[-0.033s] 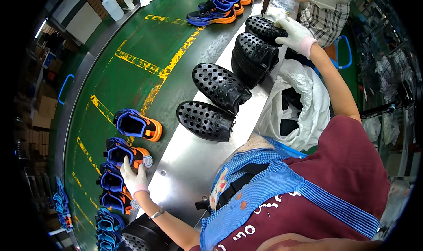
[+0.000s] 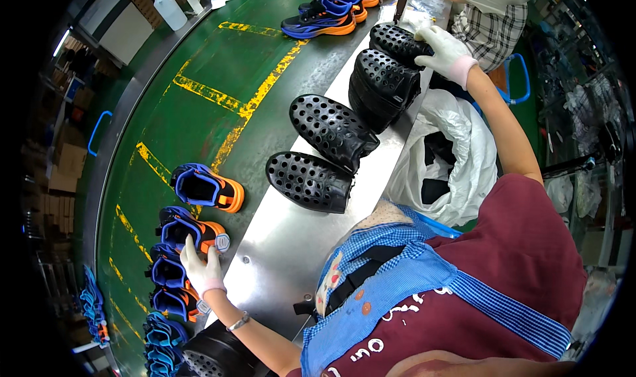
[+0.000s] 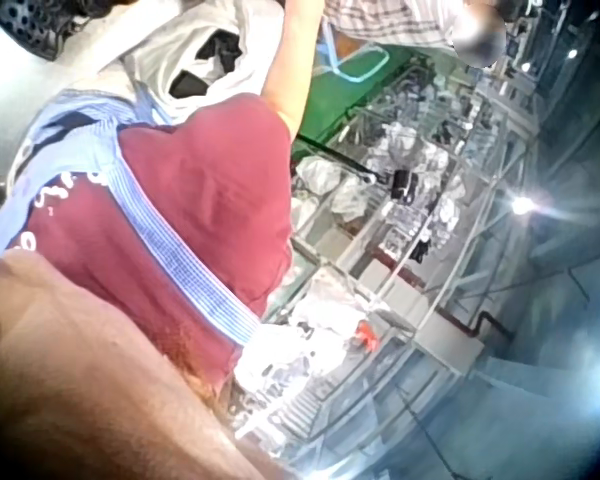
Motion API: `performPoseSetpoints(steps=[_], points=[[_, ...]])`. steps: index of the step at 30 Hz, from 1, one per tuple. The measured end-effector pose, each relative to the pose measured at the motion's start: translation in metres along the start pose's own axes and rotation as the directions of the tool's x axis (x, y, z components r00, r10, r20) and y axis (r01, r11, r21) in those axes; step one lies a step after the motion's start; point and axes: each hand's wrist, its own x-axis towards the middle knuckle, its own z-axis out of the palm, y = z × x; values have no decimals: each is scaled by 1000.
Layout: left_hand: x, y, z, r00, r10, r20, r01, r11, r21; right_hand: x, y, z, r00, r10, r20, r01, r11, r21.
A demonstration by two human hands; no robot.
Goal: The person inserts black perforated insoles into blue and orange athletic shoes on a factory assembly line. They pick up each shoe, place the insole inside, and set the shoe back down in a row. The process is repeated continuously for multiple pairs of shoes.
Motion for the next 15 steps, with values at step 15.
performPoseSetpoints(steps=[15], points=[[-20,36,4,978,80,-193,-124,966,-227,-1,1,-4,981,-187,-44,181,976,-120]])
